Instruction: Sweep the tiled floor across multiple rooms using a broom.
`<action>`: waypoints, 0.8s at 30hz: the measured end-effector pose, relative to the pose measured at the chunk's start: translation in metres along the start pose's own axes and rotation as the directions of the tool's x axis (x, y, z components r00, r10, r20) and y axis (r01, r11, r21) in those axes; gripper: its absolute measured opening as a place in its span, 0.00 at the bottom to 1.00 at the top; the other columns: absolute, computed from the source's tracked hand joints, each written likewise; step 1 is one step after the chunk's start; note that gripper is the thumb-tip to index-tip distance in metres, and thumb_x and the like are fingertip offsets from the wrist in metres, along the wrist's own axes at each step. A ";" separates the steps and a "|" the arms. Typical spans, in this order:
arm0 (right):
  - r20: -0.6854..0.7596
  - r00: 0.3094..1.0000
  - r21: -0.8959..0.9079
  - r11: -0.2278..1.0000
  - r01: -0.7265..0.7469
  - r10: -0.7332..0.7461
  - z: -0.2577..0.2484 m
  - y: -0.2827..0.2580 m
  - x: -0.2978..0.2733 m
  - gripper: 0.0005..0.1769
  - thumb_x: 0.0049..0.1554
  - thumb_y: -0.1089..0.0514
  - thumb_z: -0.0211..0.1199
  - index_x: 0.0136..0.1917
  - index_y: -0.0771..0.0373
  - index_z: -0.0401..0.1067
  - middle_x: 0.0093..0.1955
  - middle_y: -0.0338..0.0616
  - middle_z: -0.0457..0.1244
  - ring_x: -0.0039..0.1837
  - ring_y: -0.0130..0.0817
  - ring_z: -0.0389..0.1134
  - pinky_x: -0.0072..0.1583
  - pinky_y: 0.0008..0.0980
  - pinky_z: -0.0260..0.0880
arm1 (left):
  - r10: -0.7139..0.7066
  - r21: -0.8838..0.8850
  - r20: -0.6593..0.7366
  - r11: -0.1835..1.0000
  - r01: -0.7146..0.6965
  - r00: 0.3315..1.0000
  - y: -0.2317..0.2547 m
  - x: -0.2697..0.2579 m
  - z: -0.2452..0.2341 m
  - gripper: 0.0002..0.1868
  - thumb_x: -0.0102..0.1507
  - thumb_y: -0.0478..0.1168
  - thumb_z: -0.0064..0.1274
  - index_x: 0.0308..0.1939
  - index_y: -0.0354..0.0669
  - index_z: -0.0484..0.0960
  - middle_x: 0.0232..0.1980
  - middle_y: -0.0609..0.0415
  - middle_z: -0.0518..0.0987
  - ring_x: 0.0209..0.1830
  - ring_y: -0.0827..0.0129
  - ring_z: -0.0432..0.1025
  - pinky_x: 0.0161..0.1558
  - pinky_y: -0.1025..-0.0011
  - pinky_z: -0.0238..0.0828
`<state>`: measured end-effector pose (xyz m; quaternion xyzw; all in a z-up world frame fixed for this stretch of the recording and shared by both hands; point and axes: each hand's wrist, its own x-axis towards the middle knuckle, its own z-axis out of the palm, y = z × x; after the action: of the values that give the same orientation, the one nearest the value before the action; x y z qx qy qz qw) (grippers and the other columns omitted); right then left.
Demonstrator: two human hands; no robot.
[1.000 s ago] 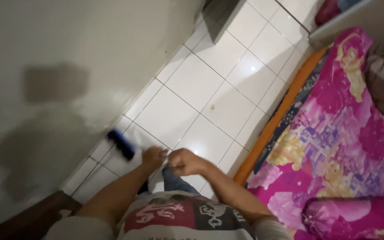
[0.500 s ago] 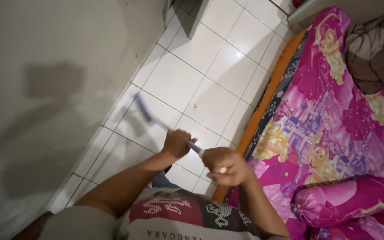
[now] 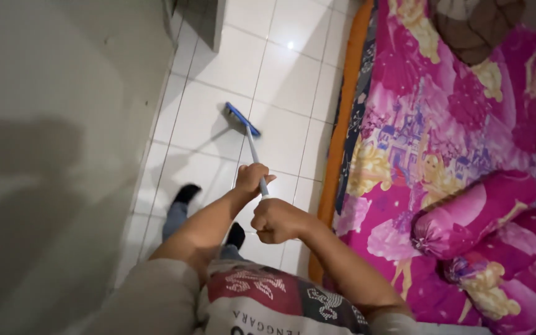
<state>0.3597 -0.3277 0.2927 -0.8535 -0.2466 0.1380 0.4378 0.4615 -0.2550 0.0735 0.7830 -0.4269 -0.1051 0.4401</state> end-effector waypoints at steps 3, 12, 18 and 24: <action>-0.141 0.984 0.017 0.994 0.111 -0.108 -0.049 -0.038 0.013 0.18 0.46 0.64 0.67 0.27 0.62 0.56 0.29 0.46 0.54 0.36 0.48 0.58 0.42 0.46 0.58 | 0.098 -0.005 -0.023 0.995 -0.098 0.995 0.016 0.020 -0.058 0.20 0.62 0.49 0.57 0.20 0.45 0.74 0.25 0.51 0.76 0.32 0.49 0.73 0.34 0.49 0.61; -0.179 0.951 0.343 0.922 -0.179 0.251 -0.008 0.007 0.127 0.17 0.46 0.67 0.66 0.26 0.64 0.58 0.27 0.45 0.55 0.32 0.40 0.58 0.39 0.39 0.58 | -0.174 0.186 0.229 0.974 0.132 0.958 -0.104 -0.026 -0.129 0.20 0.62 0.53 0.57 0.19 0.48 0.76 0.25 0.48 0.76 0.32 0.48 0.74 0.36 0.45 0.62; -0.144 0.933 0.082 0.944 -0.319 0.328 -0.021 0.023 0.170 0.11 0.40 0.65 0.62 0.25 0.64 0.60 0.27 0.49 0.56 0.31 0.49 0.58 0.37 0.46 0.58 | 0.042 0.059 0.316 0.996 -0.064 0.948 -0.134 0.073 -0.117 0.19 0.58 0.51 0.61 0.20 0.46 0.73 0.27 0.50 0.76 0.35 0.50 0.72 0.35 0.49 0.61; -0.414 0.905 0.086 0.994 -0.071 0.101 -0.058 -0.033 0.130 0.16 0.49 0.61 0.67 0.28 0.61 0.61 0.29 0.48 0.56 0.35 0.49 0.60 0.42 0.47 0.60 | 0.084 -0.070 0.348 0.996 -0.064 0.934 -0.067 0.103 -0.112 0.23 0.58 0.53 0.62 0.21 0.40 0.72 0.30 0.45 0.75 0.34 0.48 0.70 0.39 0.52 0.67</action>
<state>0.4850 -0.2801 0.3510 -0.8578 -0.1045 -0.0203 0.5029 0.6233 -0.2498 0.1094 0.7221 -0.5244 -0.2387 0.3828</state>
